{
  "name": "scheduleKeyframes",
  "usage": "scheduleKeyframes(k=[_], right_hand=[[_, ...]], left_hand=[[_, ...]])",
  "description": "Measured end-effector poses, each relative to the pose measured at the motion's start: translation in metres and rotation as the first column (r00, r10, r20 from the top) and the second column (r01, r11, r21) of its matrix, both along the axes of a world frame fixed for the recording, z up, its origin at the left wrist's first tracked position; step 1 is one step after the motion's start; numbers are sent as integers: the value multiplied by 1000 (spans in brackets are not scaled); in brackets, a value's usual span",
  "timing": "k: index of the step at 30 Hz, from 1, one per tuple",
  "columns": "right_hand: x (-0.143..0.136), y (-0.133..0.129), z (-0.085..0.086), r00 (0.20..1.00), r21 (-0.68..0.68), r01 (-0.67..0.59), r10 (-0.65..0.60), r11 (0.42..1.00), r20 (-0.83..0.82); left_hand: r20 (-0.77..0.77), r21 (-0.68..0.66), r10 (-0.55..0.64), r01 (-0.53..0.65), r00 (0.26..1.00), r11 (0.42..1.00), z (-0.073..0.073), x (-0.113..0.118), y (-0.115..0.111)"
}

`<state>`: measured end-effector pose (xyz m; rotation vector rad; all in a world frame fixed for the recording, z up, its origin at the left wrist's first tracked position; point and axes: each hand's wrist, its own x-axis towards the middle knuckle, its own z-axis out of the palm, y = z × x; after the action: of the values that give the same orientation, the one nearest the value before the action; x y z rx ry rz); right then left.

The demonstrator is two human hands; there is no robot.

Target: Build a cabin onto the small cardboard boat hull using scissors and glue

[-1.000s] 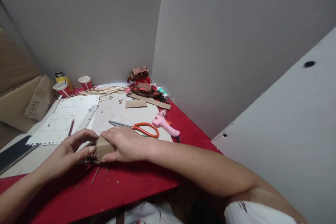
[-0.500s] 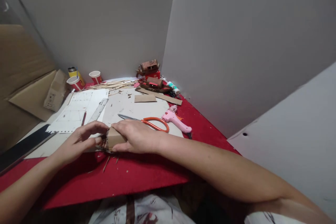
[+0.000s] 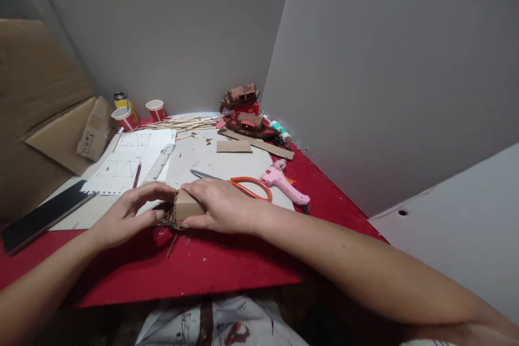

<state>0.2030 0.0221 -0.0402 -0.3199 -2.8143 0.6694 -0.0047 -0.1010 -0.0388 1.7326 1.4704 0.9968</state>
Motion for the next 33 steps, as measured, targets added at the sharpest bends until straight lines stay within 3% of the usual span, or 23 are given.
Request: scheduleKeyframes(k=[8,12,15,19,27,33], right_hand=[[4,1,-6,999,27,32,-32,999,-21],[5,2,-8,1000,40,19,-19,999,-12],[6,2,-10,1000,48,9,-8,999,-11],[6,1,-10,1000,43,3,-2,999,-10],[7,2,-9,1000,23,-26,26,999,-17],[7,2,-10,999,11,-32,33,999,-32]], left_hand=[[21,101,180,-181,983,978,-4,-6,6],[125,27,243,-248,962,968,-11,-8,10],[161,-19,181,-181,970,983,-12,-6,8],[84,69,84,-90,993,994,-9,-1,5],[4,316,122,-117,992,942,-19,4,9],[-74,423,84,-45,994,905,-24,4,14]])
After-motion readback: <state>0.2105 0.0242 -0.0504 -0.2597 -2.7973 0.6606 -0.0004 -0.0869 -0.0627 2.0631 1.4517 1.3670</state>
